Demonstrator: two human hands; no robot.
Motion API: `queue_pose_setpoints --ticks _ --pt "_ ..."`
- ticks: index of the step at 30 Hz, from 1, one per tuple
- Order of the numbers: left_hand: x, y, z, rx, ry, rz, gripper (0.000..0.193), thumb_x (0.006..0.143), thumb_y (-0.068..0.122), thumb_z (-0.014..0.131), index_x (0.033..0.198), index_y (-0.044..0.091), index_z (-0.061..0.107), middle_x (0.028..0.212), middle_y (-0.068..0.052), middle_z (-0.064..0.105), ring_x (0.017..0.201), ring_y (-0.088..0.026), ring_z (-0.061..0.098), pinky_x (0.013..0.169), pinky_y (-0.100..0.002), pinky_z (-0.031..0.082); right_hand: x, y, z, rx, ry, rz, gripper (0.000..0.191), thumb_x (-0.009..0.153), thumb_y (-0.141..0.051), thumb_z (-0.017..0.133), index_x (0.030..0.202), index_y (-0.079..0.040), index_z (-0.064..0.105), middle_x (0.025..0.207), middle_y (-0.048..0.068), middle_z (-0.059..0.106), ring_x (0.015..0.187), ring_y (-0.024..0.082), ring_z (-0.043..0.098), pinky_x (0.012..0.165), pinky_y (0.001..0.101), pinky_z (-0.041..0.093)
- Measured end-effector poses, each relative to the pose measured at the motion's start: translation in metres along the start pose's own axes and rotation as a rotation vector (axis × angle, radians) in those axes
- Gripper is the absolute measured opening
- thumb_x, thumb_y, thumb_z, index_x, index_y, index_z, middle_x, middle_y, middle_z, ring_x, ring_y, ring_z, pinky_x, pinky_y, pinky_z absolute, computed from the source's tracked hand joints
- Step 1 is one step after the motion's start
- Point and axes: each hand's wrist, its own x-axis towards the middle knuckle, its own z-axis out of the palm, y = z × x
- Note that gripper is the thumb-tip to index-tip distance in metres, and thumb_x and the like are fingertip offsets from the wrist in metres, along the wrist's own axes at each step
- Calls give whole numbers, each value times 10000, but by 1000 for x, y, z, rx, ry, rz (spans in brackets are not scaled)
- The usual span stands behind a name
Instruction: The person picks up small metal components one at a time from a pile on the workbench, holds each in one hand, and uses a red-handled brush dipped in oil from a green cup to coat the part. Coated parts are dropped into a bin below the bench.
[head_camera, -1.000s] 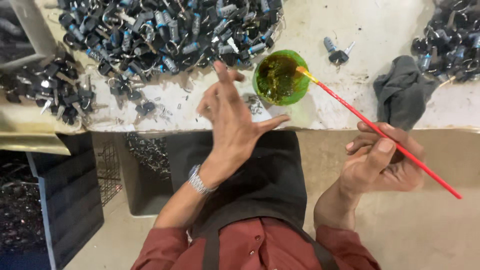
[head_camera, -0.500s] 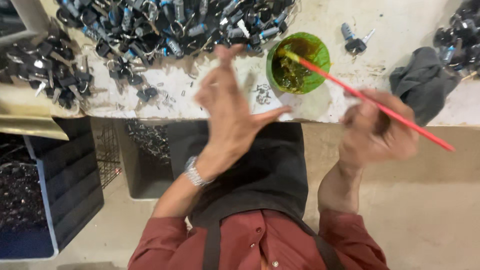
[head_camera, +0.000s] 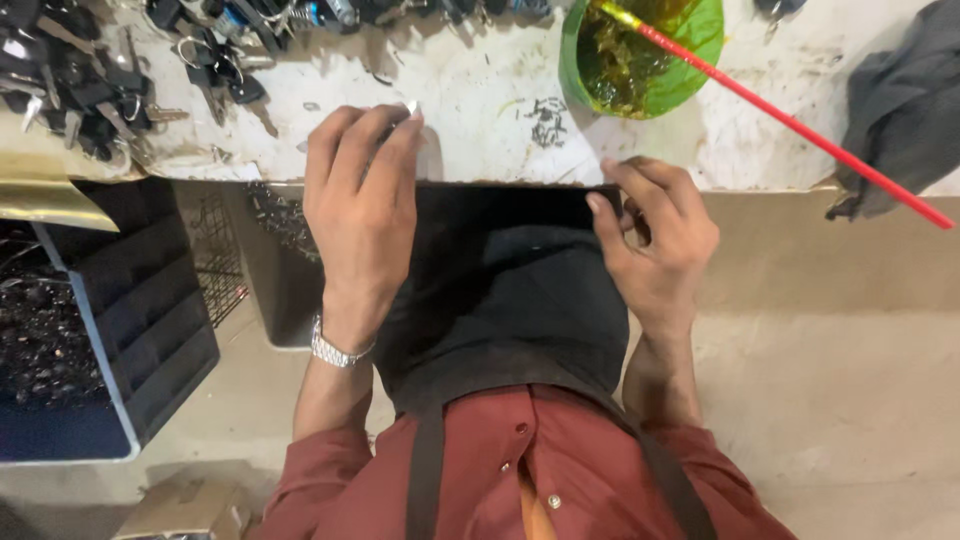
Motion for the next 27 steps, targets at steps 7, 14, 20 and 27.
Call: queue_pose_setpoints --ticks 7,14,20,27 --pt "-5 -1 -27 310 -44 -62 347 993 129 769 1327 93 684 1376 -64 613 1314 -296 476 1054 -458 235 30 -30 6 -466 -149 -277 522 774 -183 943 1239 -39 757 1115 134 651 766 259 650 628 341 533" --pt "-10 -12 -17 198 141 -56 281 1041 89 814 1303 97 713 1106 -1 699 1170 -224 604 1052 -417 374 17 -17 13 262 217 -37 239 1008 135 740 1111 -77 773 1059 76 692 872 189 690 762 293 580" --pt "-5 -3 -16 -197 107 -82 267 960 13 808 1208 57 718 1055 -53 733 1037 -229 641 904 -371 477 36 -34 17 -407 -4 -319 320 799 141 779 1089 7 788 1110 148 710 991 325 736 820 383 606" --pt "-15 -17 -18 -262 149 -253 265 987 62 803 1226 145 724 1085 -17 699 1011 -173 654 906 -285 522 25 -4 22 -172 15 -305 160 1071 110 790 1181 25 712 1256 156 678 1108 298 715 913 355 601"
